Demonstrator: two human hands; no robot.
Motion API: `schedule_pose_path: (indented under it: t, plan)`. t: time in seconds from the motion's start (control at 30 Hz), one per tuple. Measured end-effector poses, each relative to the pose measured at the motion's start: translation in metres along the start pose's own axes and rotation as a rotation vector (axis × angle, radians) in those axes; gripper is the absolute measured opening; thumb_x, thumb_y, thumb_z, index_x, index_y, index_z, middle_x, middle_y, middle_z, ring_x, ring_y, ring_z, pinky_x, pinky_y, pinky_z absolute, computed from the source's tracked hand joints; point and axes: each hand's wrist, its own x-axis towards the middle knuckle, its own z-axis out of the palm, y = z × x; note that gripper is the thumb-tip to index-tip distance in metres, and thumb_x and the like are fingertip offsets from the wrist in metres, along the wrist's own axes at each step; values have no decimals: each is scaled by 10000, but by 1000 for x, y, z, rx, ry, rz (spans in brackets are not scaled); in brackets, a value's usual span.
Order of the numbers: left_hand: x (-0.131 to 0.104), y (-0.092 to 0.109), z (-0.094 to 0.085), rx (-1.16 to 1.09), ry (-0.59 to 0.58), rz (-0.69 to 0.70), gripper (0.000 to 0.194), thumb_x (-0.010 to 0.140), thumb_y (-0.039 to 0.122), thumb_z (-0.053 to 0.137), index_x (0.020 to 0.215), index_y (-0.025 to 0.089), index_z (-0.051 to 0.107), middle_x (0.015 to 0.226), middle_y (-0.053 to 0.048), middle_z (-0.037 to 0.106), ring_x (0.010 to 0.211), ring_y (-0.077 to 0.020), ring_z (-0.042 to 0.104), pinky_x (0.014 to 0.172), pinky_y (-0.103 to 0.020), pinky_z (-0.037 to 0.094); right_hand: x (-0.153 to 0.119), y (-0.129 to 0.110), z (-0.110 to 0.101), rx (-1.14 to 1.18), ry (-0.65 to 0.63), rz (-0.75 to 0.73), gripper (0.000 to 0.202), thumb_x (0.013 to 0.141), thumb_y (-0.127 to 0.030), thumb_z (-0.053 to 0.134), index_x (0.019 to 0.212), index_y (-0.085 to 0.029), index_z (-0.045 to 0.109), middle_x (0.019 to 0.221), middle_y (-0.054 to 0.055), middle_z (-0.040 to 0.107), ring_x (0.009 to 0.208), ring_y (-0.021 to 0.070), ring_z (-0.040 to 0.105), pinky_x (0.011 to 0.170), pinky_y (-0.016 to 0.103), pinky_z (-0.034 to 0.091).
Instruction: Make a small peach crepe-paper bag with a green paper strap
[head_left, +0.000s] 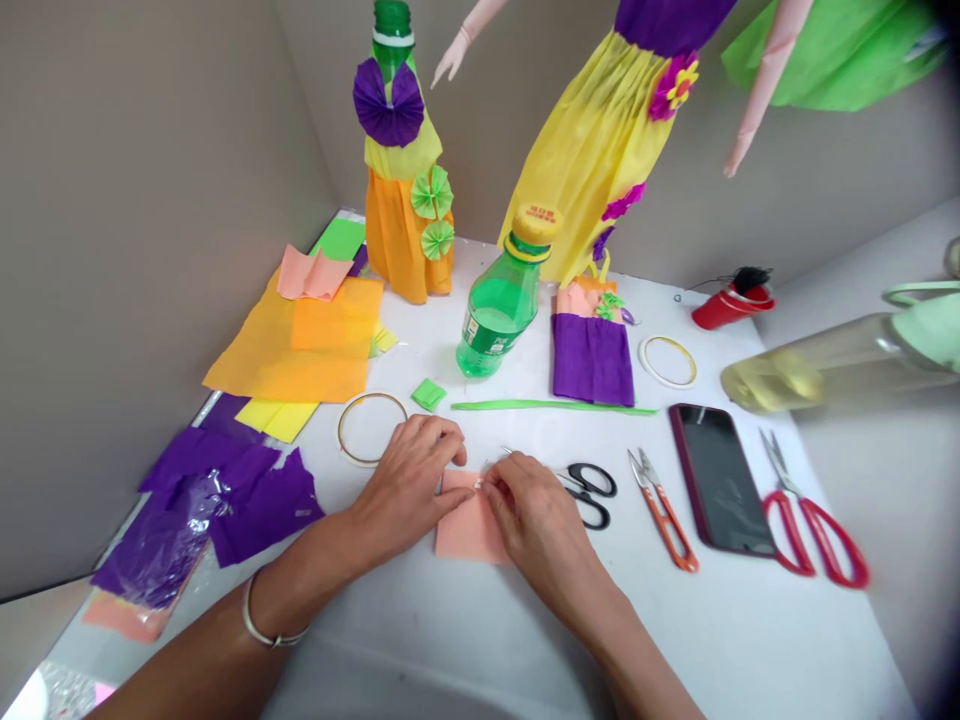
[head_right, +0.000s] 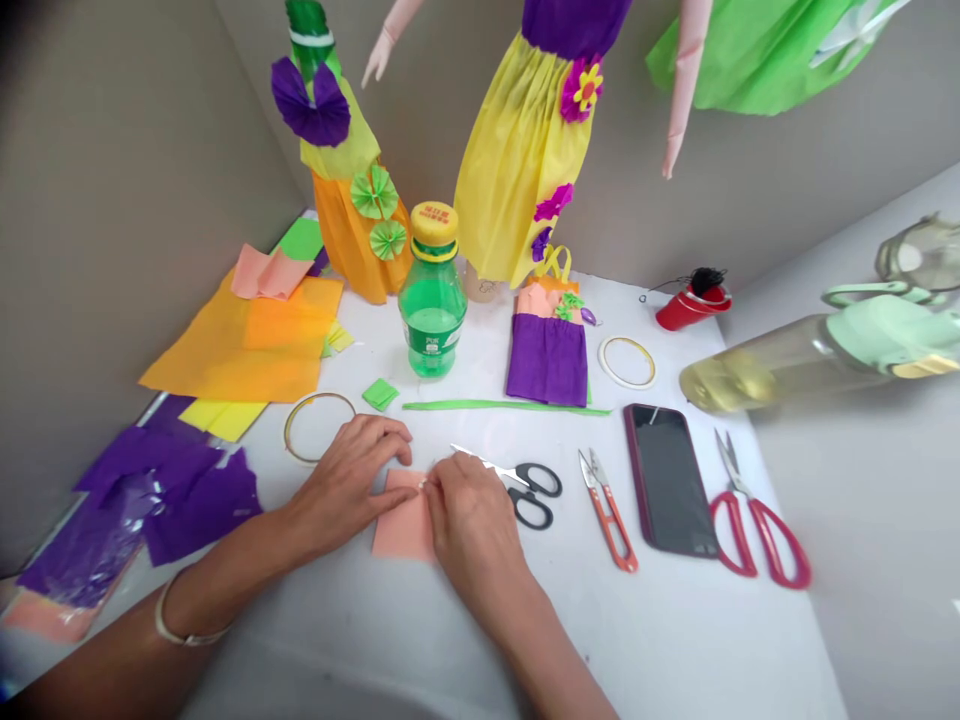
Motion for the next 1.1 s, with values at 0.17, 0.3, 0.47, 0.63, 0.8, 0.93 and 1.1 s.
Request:
schedule_pose_path:
  t: [0.17, 0.3, 0.47, 0.63, 0.8, 0.93, 1.1]
  plan:
    - [0, 1, -1, -9, -4, -3, 284, 781, 144, 725, 927, 223, 495, 1105, -40, 574, 1049, -247, 481, 885, -410, 404, 1, 2, 7, -95, 26, -18, 181, 919, -132, 457, 772, -185, 548, 795, 51, 572, 734, 197, 506, 699, 315, 366]
    - [0, 2, -1, -12, 2, -4, 264, 788, 141, 710, 924, 225, 499, 1104, -38, 577, 1049, -245, 483, 886, -411, 407, 0, 2, 8, -90, 35, -4, 184, 910, -118, 453, 763, -189, 539, 783, 45, 564, 735, 197, 507, 683, 308, 366]
    - [0, 1, 0, -5, 5, -2, 271, 786, 145, 713, 917, 228, 491, 1103, -35, 573, 1052, -248, 479, 884, -412, 411, 0, 1, 7, -60, 30, 7, 175, 906, -111, 464, 764, -193, 527, 784, 36, 555, 747, 195, 509, 683, 305, 368]
    - [0, 0, 0, 2, -6, -3, 284, 779, 149, 725, 921, 224, 491, 1120, -42, 573, 1065, -254, 484, 886, -416, 405, 0, 0, 6, -72, 9, 21, 183, 915, -127, 472, 747, -191, 503, 793, 39, 554, 750, 197, 505, 691, 311, 372]
    - [1, 1, 0, 0, 1, -8, 253, 789, 147, 702, 920, 227, 501, 1110, -40, 573, 1057, -251, 481, 882, -411, 412, 0, 0, 8, -118, 25, 8, 188, 912, -135, 477, 734, -194, 495, 789, 42, 561, 743, 198, 504, 679, 310, 368]
    - [2, 2, 2, 16, 29, 5, 213, 813, 158, 676, 916, 226, 503, 1083, -42, 566, 1036, -250, 479, 867, -407, 414, 1, 1, 10, -145, 36, -10, 183, 910, -133, 471, 743, -197, 508, 788, 46, 573, 746, 199, 514, 679, 309, 367]
    - [5, 4, 4, 64, 24, 2, 184, 844, 191, 669, 898, 211, 494, 1023, -45, 555, 999, -245, 482, 853, -408, 399, 1, -1, 10, -199, 49, -35, 173, 909, -132, 476, 755, -196, 521, 792, 51, 578, 742, 202, 517, 678, 310, 362]
